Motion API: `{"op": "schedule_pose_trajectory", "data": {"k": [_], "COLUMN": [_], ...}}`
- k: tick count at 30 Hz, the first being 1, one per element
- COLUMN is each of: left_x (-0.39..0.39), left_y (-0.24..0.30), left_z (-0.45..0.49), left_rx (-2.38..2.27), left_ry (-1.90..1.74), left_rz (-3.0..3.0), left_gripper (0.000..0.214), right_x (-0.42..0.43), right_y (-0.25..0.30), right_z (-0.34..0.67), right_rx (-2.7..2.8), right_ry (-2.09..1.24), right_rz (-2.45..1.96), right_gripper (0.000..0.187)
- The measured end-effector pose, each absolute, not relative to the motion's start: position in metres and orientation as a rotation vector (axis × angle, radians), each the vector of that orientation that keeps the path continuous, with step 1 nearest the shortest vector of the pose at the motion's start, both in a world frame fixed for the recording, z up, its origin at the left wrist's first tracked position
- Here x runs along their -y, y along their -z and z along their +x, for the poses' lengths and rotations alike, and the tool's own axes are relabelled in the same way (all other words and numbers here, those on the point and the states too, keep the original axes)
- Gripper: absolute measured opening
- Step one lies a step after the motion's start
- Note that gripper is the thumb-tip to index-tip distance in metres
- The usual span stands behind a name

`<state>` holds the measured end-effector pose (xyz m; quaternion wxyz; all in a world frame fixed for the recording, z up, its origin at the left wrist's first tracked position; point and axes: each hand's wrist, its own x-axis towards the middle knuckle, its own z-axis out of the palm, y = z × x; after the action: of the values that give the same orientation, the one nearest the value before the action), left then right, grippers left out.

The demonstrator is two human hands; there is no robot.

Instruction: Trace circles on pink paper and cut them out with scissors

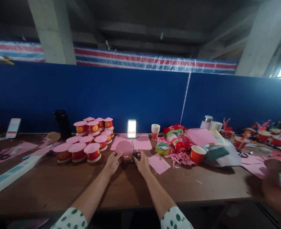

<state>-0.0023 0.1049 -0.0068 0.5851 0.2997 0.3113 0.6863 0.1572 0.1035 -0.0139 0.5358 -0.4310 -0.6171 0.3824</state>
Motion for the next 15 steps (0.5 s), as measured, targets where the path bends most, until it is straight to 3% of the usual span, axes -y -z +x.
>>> {"op": "schedule_pose_trajectory", "data": {"k": [15], "left_x": [-0.0984], "left_y": [-0.0007], "left_z": [-0.0011], "left_rx": [-0.808], "left_ry": [-1.562], "left_rz": [0.751], "left_gripper": [0.032], "right_x": [-0.1053], "right_y": [0.0147], "right_z": [0.1577], "right_rx": [1.487], "right_ry": [-0.855], "right_rz": [-1.063], "right_gripper": [0.030]}}
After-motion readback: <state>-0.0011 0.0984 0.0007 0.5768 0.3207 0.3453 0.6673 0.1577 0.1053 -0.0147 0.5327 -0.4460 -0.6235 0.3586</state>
